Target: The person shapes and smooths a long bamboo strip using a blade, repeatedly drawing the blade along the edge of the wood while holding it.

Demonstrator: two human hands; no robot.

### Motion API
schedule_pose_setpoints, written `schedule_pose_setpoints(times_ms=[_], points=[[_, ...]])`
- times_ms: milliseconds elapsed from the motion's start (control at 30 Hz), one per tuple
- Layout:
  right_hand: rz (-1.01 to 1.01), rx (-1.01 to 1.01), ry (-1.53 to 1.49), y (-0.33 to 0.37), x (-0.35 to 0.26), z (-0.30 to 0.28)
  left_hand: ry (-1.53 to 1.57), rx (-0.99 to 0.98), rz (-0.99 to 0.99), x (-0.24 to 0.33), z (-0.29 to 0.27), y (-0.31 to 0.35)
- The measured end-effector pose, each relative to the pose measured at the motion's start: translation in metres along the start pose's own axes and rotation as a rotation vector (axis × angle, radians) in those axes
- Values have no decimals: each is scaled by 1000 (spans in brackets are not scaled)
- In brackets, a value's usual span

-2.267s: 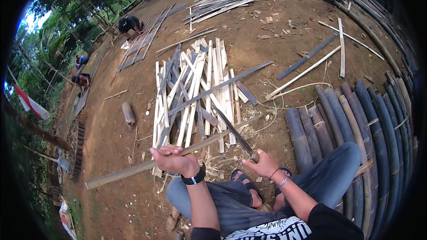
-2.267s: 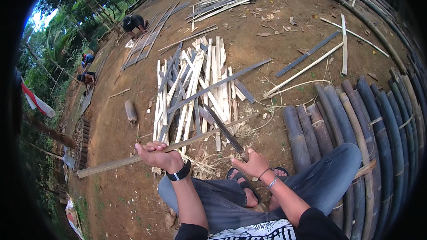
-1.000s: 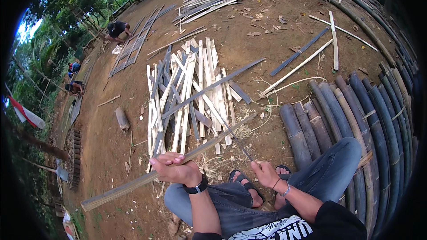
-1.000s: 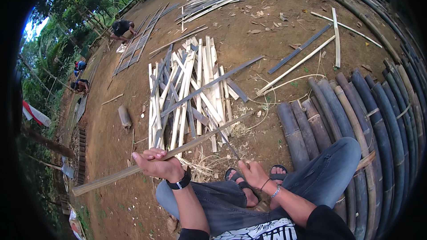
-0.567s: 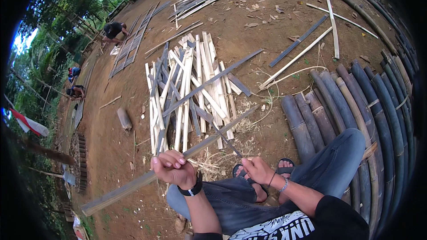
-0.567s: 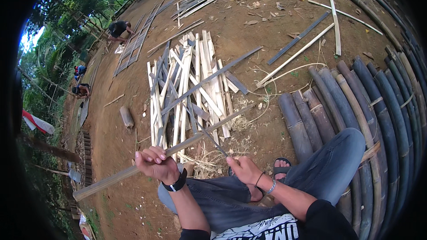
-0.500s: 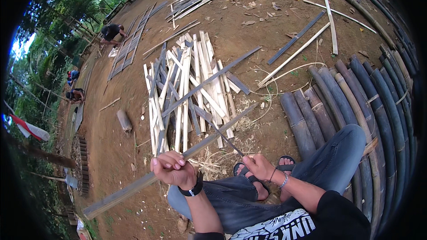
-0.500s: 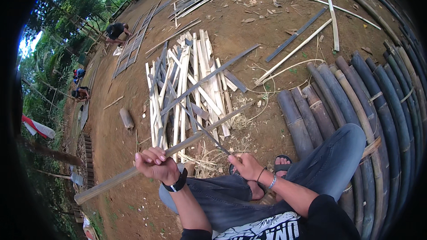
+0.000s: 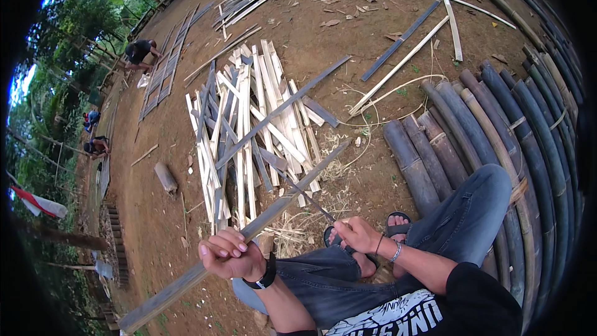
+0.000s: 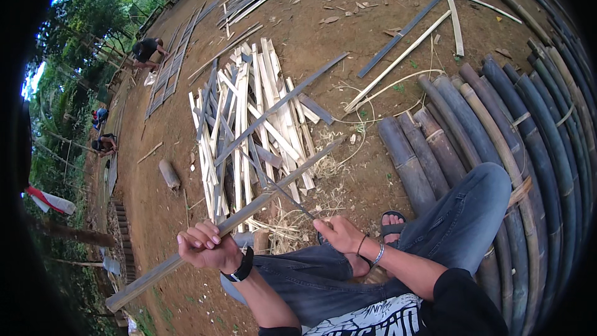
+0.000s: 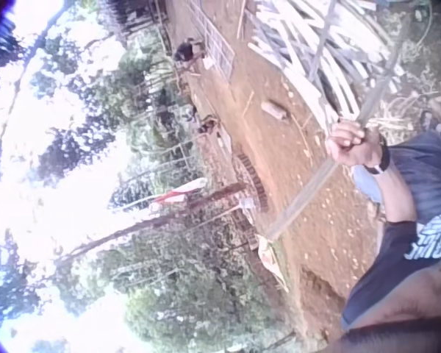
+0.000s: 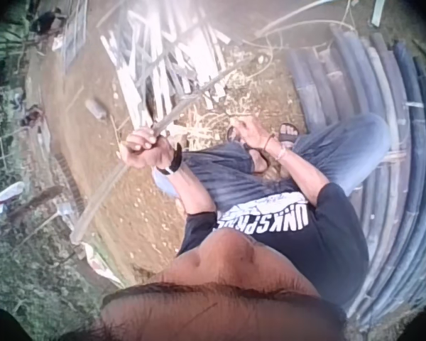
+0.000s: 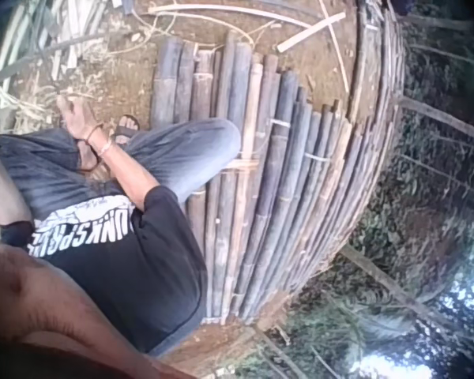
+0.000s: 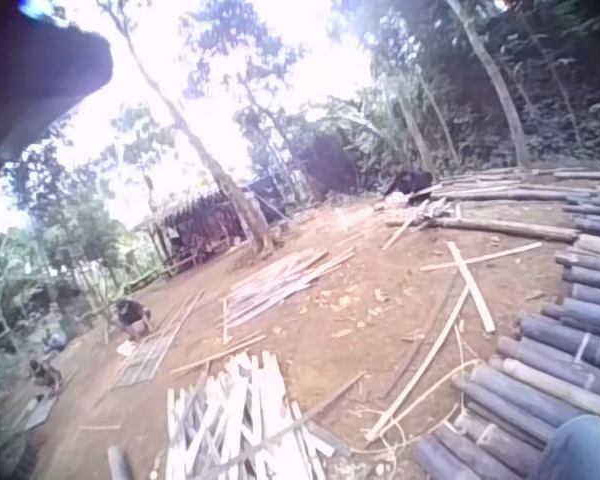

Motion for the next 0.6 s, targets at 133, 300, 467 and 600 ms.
schedule_pose_setpoints(times_ms=[133,300,467,600], points=[[85,-13,9,-15,-4,-10,-61,56,-8,0,-6,-4],[-17,-46,-1,-7,-19,6,-11,-52,-8,1,-11,-3],[-24,-83,68,-17,-2,3,-24,-18,-3,2,-7,-3],[-74,17,78,4,-42,21,-7,-68,15,3,-9,2]])
Point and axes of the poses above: each hand's wrist, its own y-axis away from the middle knuckle, its own z-axis out of the palm, x = y × z, the point moved 3 cm from there along -y, towards the middle knuckle, and after that the axes turned 7 degrees about -x, right-handed, at the moved point
